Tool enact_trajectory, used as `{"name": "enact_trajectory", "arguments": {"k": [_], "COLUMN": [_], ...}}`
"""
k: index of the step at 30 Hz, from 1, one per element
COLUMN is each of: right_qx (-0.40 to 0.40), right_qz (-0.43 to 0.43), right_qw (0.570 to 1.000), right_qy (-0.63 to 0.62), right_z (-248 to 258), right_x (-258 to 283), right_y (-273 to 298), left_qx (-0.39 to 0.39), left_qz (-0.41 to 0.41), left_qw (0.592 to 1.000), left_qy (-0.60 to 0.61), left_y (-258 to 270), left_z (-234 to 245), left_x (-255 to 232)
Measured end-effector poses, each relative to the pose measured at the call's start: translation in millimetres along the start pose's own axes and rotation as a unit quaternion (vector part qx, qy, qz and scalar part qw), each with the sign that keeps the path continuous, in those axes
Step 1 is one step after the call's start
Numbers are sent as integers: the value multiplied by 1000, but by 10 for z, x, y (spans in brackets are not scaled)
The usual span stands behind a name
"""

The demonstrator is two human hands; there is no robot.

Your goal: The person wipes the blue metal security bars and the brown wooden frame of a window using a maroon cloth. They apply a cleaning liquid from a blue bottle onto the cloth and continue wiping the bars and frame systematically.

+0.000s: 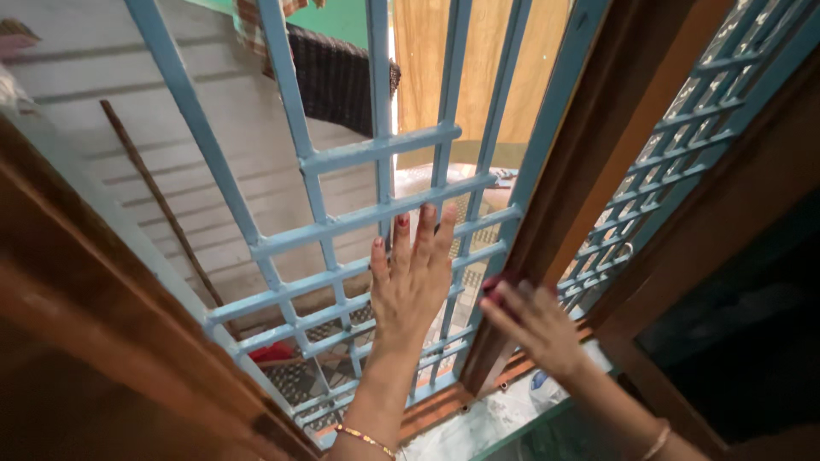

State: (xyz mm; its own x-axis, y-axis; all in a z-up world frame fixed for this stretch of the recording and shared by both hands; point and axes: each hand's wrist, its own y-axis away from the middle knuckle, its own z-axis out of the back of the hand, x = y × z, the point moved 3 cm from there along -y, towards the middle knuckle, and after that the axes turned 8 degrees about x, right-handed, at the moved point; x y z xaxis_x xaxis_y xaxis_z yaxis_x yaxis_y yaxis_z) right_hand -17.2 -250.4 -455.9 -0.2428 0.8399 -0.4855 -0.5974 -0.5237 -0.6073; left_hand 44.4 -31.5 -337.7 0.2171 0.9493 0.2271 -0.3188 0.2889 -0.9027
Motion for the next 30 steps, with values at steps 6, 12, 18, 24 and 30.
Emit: {"name": "enact_trajectory", "arguments": {"k": [6,12,18,24,30], "right_qx": [135,-15,140,168,92], "right_qz": [64,-18,22,67,7], "right_qw": [979,999,978,970,983], "right_qy": [-138,-29,-153,-163,-157], "right_z": [-223,53,-599,-973,-961], "right_x": [318,-81,579,838,574], "right_y": [294,118,630,916,972], "left_qx": [4,31,170,267,303], "left_qz": [-5,-30,-18,19,8], "left_qw": [1000,998,962,940,943], "left_qy": [-23,54,213,212,140], "left_y": [-19,288,1670,2627,2895], "left_z": [75,-129,-182,-563,-674], "left_x": [15,-75,-408,-421,-445]}}
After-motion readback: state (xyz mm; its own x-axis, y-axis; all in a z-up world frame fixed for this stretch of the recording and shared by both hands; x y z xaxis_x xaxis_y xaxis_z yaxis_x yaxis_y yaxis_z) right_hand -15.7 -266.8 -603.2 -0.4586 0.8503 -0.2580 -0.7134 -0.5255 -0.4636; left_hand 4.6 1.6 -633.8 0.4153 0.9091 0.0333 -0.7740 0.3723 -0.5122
